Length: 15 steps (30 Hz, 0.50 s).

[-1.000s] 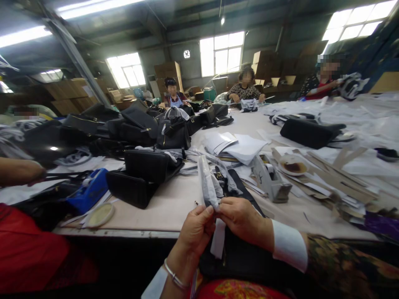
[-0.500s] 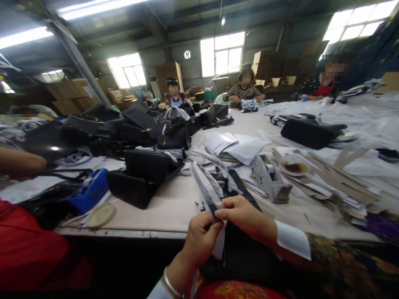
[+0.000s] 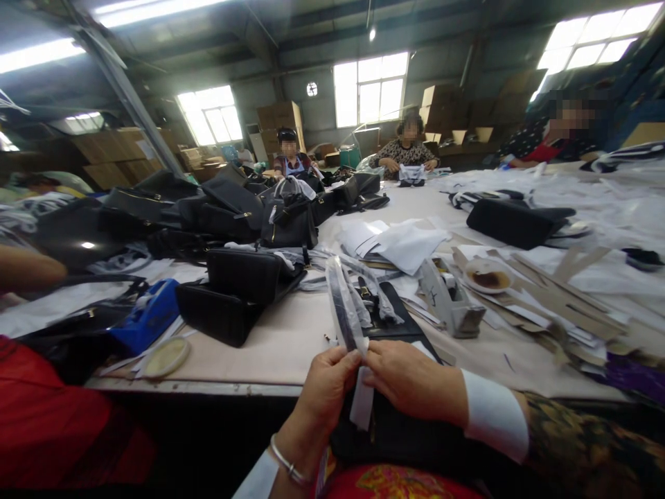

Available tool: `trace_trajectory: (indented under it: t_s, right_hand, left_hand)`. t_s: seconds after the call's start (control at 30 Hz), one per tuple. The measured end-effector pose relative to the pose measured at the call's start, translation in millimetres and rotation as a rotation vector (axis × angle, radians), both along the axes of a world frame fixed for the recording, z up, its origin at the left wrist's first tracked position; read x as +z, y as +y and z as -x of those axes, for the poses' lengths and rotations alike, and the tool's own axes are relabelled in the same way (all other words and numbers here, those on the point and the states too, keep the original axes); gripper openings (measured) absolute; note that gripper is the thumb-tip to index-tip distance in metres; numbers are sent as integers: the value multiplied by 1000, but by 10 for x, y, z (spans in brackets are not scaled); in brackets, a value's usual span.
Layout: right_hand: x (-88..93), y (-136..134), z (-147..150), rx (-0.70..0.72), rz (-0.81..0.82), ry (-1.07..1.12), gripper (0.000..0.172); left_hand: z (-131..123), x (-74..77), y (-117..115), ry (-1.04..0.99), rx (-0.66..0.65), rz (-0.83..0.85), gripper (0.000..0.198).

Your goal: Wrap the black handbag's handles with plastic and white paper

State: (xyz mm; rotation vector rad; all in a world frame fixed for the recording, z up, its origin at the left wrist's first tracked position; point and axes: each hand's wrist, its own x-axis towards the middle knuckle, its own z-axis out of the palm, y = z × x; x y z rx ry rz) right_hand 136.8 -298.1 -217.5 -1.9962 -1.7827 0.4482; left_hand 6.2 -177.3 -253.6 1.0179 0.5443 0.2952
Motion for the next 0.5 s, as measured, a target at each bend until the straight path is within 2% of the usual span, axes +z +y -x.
trace_trajectory:
  t_s: [0.03,0.13,0.2,0.3,0.4,0.43,0.5]
  right_hand:
    - [50,4,-27,-34,1,121,18]
    - [173,44,-79,-168,44,576,38]
    - [190,84,-48,-280,72,872,42]
    - [117,144,75,-460,20,1159,39]
    - [25,173,150,-478,-78,1248,30]
    - [9,170,147,-452,-84,1220,27]
    - [3,147,111,-378,-77,1049,21]
  left_hand:
    - [16,14,9,-8,8,-111,39]
    - [59,42,11,-84,34,-543,22]
    - [71,16,-26,-161,38,-781,17]
    - [70,-78,-101,-242,50,-953,20]
    - [86,-125,-104,-217,37,-951,20]
    - [99,-112,-80,-189,-2,-872,19]
    - [127,-53,-8,-132,-102,-556,24]
